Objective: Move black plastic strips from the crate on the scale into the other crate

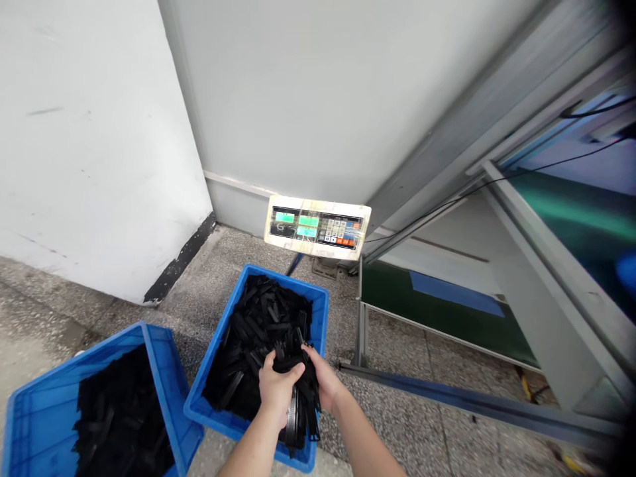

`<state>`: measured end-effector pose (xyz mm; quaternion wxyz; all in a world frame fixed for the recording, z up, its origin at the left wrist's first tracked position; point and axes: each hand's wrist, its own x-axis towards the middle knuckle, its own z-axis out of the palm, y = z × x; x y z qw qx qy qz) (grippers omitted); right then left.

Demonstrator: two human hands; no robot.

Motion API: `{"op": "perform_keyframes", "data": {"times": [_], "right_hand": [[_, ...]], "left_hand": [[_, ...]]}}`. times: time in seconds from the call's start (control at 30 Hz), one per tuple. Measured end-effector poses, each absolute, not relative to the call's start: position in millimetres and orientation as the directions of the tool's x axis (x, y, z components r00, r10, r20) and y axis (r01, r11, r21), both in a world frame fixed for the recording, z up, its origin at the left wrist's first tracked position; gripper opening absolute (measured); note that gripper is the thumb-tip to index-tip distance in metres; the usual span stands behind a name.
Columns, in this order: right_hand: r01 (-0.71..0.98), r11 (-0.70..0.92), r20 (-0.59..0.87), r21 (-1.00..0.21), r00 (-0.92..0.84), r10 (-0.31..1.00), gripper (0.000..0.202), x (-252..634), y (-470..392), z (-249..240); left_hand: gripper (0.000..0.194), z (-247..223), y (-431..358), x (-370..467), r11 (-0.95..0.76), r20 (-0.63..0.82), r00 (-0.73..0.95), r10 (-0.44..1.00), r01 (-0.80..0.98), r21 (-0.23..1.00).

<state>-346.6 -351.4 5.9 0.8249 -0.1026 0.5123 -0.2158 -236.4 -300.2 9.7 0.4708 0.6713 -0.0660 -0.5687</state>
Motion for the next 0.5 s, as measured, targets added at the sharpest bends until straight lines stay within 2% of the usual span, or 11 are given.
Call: {"op": "perform_keyframes", "data": {"times": [0.27,0.5], "right_hand": [[0.222,0.891,-0.793,-0.395,0.407,-0.453,0.053,-308.2,-334.9,10.5],[0.138,0.897,-0.773,-0.420,0.464,-0.433,0.055,-204.4,-288.8,19.9]], "left_hand": [[0.075,-2.9,-276.7,-200.5,-0.541,-0.669,0.390,-0.632,0.397,0.742],[0.072,2.5,-215.3,-105.5,-0.543,-0.692,0.473,-0.545,0.430,0.721]]}}
